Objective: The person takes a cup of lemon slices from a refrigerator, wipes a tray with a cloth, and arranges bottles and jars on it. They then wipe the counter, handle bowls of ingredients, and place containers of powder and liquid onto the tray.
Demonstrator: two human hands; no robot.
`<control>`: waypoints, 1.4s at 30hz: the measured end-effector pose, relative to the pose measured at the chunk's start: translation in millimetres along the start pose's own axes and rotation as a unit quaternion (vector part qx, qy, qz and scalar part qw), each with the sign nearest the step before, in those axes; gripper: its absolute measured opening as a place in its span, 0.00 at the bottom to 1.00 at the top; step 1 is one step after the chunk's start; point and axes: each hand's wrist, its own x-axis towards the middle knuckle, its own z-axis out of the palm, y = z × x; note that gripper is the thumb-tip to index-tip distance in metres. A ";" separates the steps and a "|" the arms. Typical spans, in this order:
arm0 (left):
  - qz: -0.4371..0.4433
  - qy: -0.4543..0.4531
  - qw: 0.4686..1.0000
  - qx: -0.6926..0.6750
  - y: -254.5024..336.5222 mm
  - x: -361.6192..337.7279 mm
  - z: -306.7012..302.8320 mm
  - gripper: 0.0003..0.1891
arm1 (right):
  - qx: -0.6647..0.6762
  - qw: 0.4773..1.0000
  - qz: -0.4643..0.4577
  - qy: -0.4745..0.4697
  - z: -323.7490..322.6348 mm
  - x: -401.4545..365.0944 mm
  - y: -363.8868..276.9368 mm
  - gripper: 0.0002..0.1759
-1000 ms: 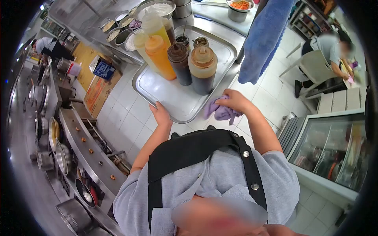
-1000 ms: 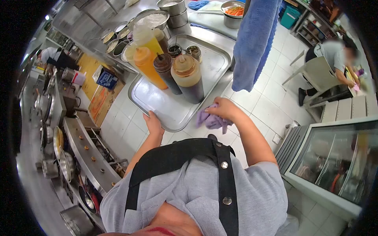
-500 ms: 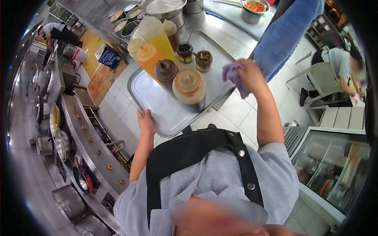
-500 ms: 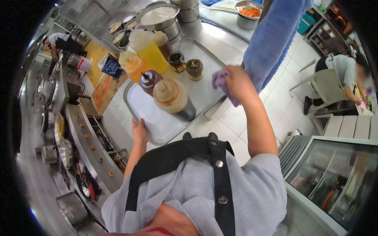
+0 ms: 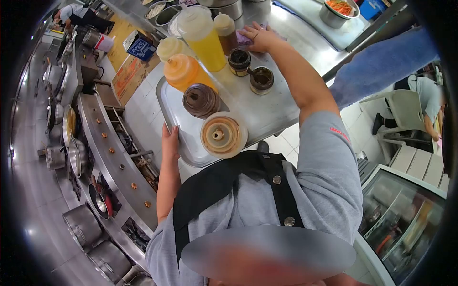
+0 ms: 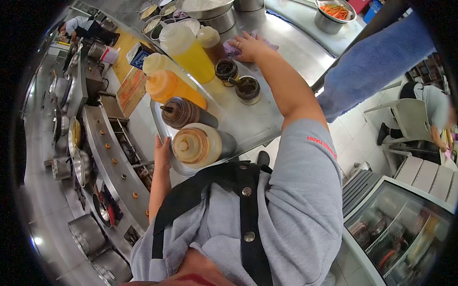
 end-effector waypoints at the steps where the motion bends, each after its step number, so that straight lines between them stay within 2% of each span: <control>1: -0.005 0.002 1.000 0.007 -0.5 0.7 -1.5 0.19 | -0.047 0.999 -0.006 0.022 -1.2 -5.6 -9.6 0.27; 2: -0.006 0.003 1.000 0.004 -3.6 1.8 -3.1 0.19 | -0.055 0.998 -0.001 0.004 -8.0 -5.4 -10.0 0.29; 4: -0.006 0.003 1.000 -0.003 -10.1 5.7 -4.1 0.19 | 0.085 0.995 0.046 0.004 -27.0 -12.9 -11.4 0.30; 5: -0.006 0.002 1.000 -0.004 -10.6 7.1 -4.2 0.19 | 0.231 0.969 0.083 0.023 -36.1 -21.3 -7.7 0.30; 6: -0.008 0.003 1.000 -0.005 -7.5 4.8 -2.6 0.19 | 0.372 0.920 0.119 0.039 -41.0 -31.5 -6.9 0.30; 7: -0.010 0.004 1.000 -0.006 -5.5 2.3 -1.2 0.19 | 0.496 0.855 0.150 0.008 -43.1 -43.2 -9.5 0.30; 9: -0.012 0.011 1.000 0.019 -2.4 0.2 -0.3 0.19 | 0.711 0.670 0.207 -0.049 -45.7 -70.0 -21.2 0.30; 12: -0.039 0.014 0.999 0.007 7.7 -2.0 0.8 0.20 | 0.765 0.605 0.218 -0.007 -35.5 -89.6 -63.9 0.30; 15: -0.050 -0.002 0.998 -0.028 3.4 -1.0 -1.4 0.21 | 0.829 0.527 0.179 -0.048 -57.8 -83.4 -86.9 0.30; 16: -0.046 -0.012 0.998 -0.038 3.4 0.6 -2.2 0.20 | 0.851 0.484 0.195 -0.057 -47.2 -83.0 -90.9 0.30; 17: -0.046 -0.011 0.998 -0.043 3.1 1.9 -1.6 0.20 | 0.853 0.485 0.183 -0.067 -37.9 -82.6 -92.4 0.29; 19: -0.048 -0.008 0.997 -0.056 2.8 0.8 0.6 0.20 | 0.827 0.529 0.177 -0.065 -26.9 -87.1 -103.8 0.29; 23: -0.060 -0.018 0.995 -0.078 5.1 -1.6 1.4 0.20 | 0.722 0.678 0.139 0.001 13.0 -89.6 -128.2 0.30; 26: -0.055 -0.013 0.996 -0.069 11.7 -3.9 3.8 0.19 | 0.555 0.811 0.182 -0.023 -6.3 -65.0 -94.0 0.29; 27: -0.053 -0.007 0.997 -0.058 13.1 -5.1 4.8 0.19 | 0.444 0.877 0.172 0.061 -11.2 -48.3 -76.1 0.28; 28: -0.052 0.000 0.998 -0.047 12.7 -7.2 4.3 0.19 | 0.323 0.922 0.158 0.142 -16.4 -30.4 -57.4 0.27; 29: -0.052 0.002 0.998 -0.040 11.5 -7.3 3.4 0.19 | 0.180 0.961 0.125 0.170 -27.7 -14.8 -40.1 0.25; 30: -0.051 0.003 0.998 -0.033 10.7 -5.8 2.7 0.19 | 0.032 0.976 0.089 0.196 -32.9 -3.9 -25.4 0.24; 33: -0.048 0.004 0.998 -0.031 7.4 -4.0 1.7 0.19 | 0.003 0.997 0.048 -0.060 -5.2 3.0 -1.4 0.23; 36: -0.037 0.005 0.999 -0.017 1.2 0.2 -1.9 0.19 | 0.002 0.999 0.038 -0.023 6.5 -8.9 0.0 0.25; 39: -0.022 0.016 0.999 0.018 8.9 0.9 1.6 0.21 | -0.096 0.995 0.033 0.002 4.7 -41.4 -12.3 0.25; 42: -0.004 0.001 1.000 0.027 16.3 0.9 5.8 0.24 | -0.001 0.997 0.067 -0.040 -17.8 -83.1 -30.7 0.24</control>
